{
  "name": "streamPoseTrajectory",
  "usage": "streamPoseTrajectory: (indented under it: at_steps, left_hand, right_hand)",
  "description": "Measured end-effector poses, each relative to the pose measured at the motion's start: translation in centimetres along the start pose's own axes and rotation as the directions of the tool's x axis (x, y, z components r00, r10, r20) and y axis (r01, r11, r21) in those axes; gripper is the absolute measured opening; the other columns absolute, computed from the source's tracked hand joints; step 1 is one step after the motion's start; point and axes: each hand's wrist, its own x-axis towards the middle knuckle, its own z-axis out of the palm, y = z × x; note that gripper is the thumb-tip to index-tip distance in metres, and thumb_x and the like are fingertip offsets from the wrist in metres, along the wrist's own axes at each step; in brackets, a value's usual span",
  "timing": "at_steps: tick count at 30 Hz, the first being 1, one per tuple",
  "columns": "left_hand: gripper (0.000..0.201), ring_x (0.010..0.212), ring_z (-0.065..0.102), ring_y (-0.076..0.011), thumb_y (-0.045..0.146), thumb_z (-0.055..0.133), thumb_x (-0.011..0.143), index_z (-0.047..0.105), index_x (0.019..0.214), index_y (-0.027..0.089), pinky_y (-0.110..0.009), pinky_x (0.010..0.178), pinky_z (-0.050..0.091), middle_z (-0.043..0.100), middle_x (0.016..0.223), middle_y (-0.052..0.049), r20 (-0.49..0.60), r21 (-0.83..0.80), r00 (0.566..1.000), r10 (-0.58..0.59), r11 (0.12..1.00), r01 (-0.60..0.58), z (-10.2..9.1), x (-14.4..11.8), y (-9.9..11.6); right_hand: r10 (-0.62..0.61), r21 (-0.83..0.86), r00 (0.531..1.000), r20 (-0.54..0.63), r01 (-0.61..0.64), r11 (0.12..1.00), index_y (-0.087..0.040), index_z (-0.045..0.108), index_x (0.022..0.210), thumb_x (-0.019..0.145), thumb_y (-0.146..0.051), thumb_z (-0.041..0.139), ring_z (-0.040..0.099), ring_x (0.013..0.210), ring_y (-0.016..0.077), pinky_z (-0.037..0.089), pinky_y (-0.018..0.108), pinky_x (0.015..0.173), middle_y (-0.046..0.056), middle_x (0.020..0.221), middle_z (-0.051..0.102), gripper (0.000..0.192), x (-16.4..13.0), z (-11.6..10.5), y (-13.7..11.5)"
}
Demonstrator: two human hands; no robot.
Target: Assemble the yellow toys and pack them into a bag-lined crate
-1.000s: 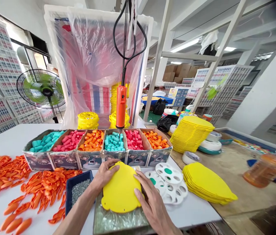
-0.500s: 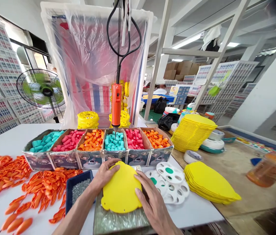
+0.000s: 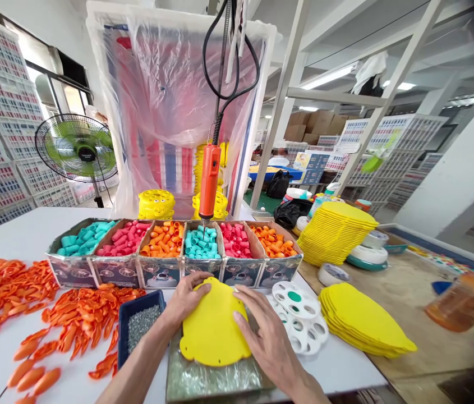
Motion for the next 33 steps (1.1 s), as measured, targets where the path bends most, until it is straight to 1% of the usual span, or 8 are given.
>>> streamPoseTrajectory:
  at_steps: [10,13,17,19,23,27,30,33]
  left_hand:
    - [0.042,0.102,0.072,-0.0299,0.037,0.065,0.081,0.072,0.118,0.018,-0.038,0.087,0.055,0.077,0.116,-0.013,-0.014,-0.011,1.0,-0.011,1.0,0.011,0.2,-0.3,0.3]
    - [0.042,0.101,0.072,-0.0296,0.037,0.065,0.08,0.072,0.117,0.018,-0.037,0.086,0.055,0.077,0.115,-0.013,-0.022,-0.022,1.0,-0.022,1.0,0.021,0.2,-0.4,0.2]
    - [0.041,0.102,0.072,-0.0295,0.037,0.064,0.08,0.072,0.116,0.019,-0.037,0.085,0.056,0.078,0.113,-0.012,-0.026,-0.025,0.999,-0.03,0.999,0.029,0.2,-0.3,0.1]
    - [0.041,0.102,0.072,-0.0303,0.037,0.064,0.08,0.072,0.116,0.019,-0.038,0.086,0.056,0.078,0.112,-0.012,-0.027,-0.02,0.999,-0.03,0.999,0.03,0.2,-0.2,0.1]
    - [0.041,0.104,0.071,-0.032,0.037,0.065,0.079,0.073,0.115,0.018,-0.04,0.087,0.056,0.079,0.111,-0.013,-0.036,-0.01,0.999,-0.017,1.0,0.017,0.1,0.0,-0.1]
    - [0.042,0.106,0.071,-0.0324,0.039,0.067,0.077,0.074,0.113,0.018,-0.04,0.087,0.056,0.078,0.116,-0.013,-0.033,-0.003,0.999,-0.008,1.0,0.008,0.0,0.0,-0.2]
    - [0.042,0.105,0.071,-0.0315,0.041,0.066,0.079,0.073,0.115,0.019,-0.038,0.087,0.056,0.077,0.118,-0.012,-0.028,0.002,1.0,-0.014,1.0,0.014,0.0,-0.2,0.0]
    - [0.042,0.105,0.071,-0.0304,0.041,0.065,0.081,0.073,0.117,0.02,-0.037,0.087,0.056,0.078,0.117,-0.011,-0.025,0.019,0.999,-0.025,1.0,0.026,0.0,-0.4,0.4]
  right_hand:
    - [0.016,0.104,0.995,-0.096,-0.006,0.995,-0.025,0.055,0.138,0.1,-0.043,0.054,0.053,0.136,0.0286,0.046,0.051,0.114,0.011,0.145,0.059,0.042,7.5,-3.5,-1.0]
    - [0.058,0.195,0.992,-0.108,-0.036,0.98,-0.025,0.048,0.146,0.096,-0.048,0.058,0.051,0.138,0.0308,0.045,0.053,0.114,0.013,0.15,0.054,0.056,11.0,-3.4,-1.1]
    - [0.129,0.389,0.979,-0.155,-0.059,0.919,-0.026,0.044,0.149,0.086,-0.052,0.07,0.052,0.137,0.0311,0.047,0.05,0.111,0.012,0.15,0.054,0.073,17.2,-2.1,-1.4]
    - [0.144,0.541,0.973,-0.18,-0.024,0.841,-0.025,0.054,0.139,0.08,-0.049,0.075,0.057,0.13,0.0286,0.052,0.045,0.105,0.01,0.143,0.06,0.067,20.5,-1.1,-2.0]
    - [0.184,0.712,0.975,-0.126,-0.04,0.701,-0.02,0.067,0.108,0.076,-0.044,0.078,0.07,0.093,0.022,0.058,0.035,0.083,0.005,0.102,0.073,0.041,25.1,0.3,-3.5]
    - [0.217,0.727,0.963,-0.159,-0.034,0.686,-0.019,0.066,0.103,0.077,-0.041,0.075,0.07,0.073,0.0166,0.056,0.03,0.069,0.001,0.086,0.071,0.034,25.6,-0.4,-4.9]
    - [0.201,0.766,0.967,-0.155,-0.011,0.642,-0.02,0.066,0.101,0.076,-0.038,0.078,0.068,0.069,0.014,0.055,0.028,0.067,0.0,0.087,0.071,0.034,24.1,-2.3,-5.8]
    - [0.167,0.82,0.982,-0.088,-0.024,0.572,-0.019,0.065,0.103,0.075,-0.04,0.081,0.063,0.06,0.0126,0.053,0.028,0.059,-0.002,0.078,0.07,0.039,22.1,-4.3,-6.6]
